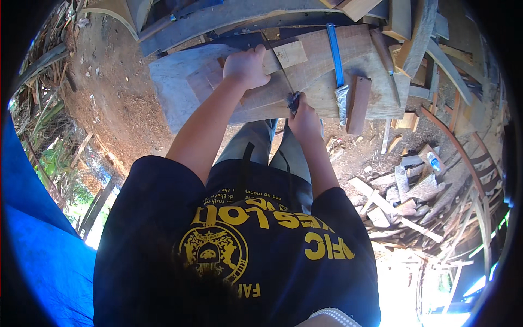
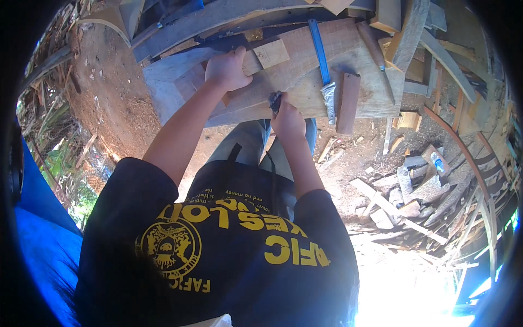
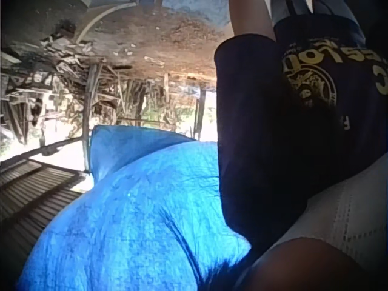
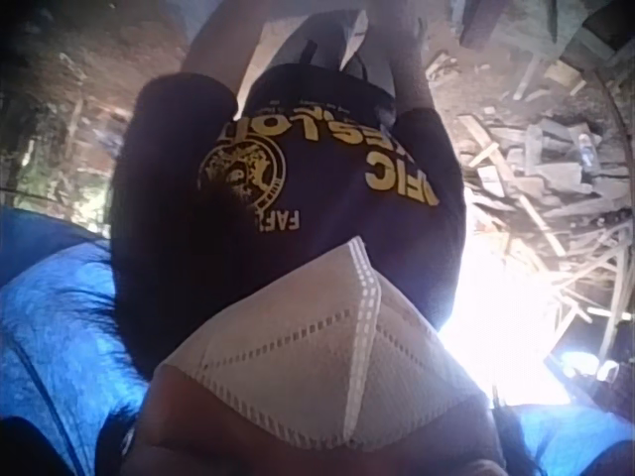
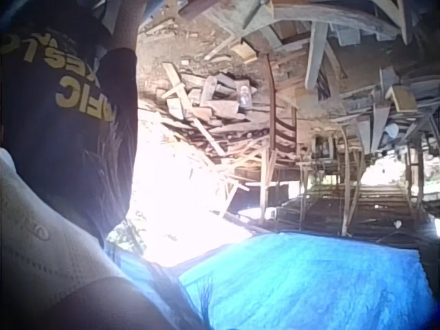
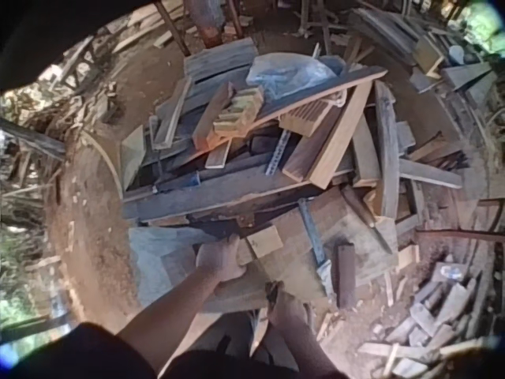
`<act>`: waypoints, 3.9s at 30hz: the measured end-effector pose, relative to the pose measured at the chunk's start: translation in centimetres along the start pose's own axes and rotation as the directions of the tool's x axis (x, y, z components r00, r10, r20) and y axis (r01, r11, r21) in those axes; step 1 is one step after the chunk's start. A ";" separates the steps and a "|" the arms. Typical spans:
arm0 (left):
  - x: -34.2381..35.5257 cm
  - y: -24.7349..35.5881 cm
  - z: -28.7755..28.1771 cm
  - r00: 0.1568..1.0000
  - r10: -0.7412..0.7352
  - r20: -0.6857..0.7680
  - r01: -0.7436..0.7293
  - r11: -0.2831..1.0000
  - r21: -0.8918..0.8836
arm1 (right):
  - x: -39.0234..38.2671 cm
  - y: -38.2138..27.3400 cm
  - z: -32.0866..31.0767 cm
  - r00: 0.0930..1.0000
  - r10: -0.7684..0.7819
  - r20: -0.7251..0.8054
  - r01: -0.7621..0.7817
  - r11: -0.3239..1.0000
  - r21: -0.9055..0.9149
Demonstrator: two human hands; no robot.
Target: Manually sawing and chiseling a piece of wood at a workbench.
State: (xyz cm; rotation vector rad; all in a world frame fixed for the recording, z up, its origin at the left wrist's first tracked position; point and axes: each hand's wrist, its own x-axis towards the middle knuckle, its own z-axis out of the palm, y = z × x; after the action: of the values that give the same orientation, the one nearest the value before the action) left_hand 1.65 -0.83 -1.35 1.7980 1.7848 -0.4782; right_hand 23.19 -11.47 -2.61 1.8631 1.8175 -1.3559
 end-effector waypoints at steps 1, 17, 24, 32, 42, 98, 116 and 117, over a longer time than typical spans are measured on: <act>0.0 0.0 -0.1 1.000 0.000 -0.005 0.000 1.000 0.001 | -0.4 0.1 -0.1 0.995 -0.078 -0.055 0.079 0.997 0.016; 0.3 -0.2 1.1 0.999 -0.004 -0.038 0.005 1.000 0.016 | 0.3 0.0 -0.1 0.999 -0.018 -0.029 0.021 0.992 0.122; 0.3 -0.1 0.8 1.000 -0.003 0.008 0.002 0.999 0.032 | 2.0 -3.2 -2.3 0.995 -0.087 -0.058 0.090 0.994 0.060; 0.3 -0.2 0.7 1.000 0.003 0.011 -0.003 1.000 0.021 | 0.3 -2.2 -2.2 0.999 -0.031 -0.029 0.033 0.997 0.063; 0.2 -0.4 0.9 1.000 0.015 -0.010 -0.015 1.000 0.003 | 0.3 -2.7 -2.8 1.000 0.008 -0.003 -0.007 0.997 0.074; -1.2 0.6 2.3 0.998 0.026 -0.056 -0.024 0.999 0.029 | -1.3 1.4 1.7 0.999 -0.003 -0.043 0.010 0.987 0.158; -1.0 0.3 2.9 0.999 0.026 -0.033 -0.025 0.999 0.028 | 1.2 0.6 2.4 0.992 -0.068 -0.102 0.083 0.984 0.157; -1.1 0.4 2.8 0.999 0.024 -0.024 -0.024 1.000 0.020 | 0.2 1.1 2.5 0.997 -0.040 -0.073 0.051 0.986 0.160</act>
State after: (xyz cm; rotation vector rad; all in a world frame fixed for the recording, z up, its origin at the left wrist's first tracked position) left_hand 2.31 -3.35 -2.83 1.8445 1.7786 -0.4679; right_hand 22.97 -13.30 -4.58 1.9830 1.8436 -1.5136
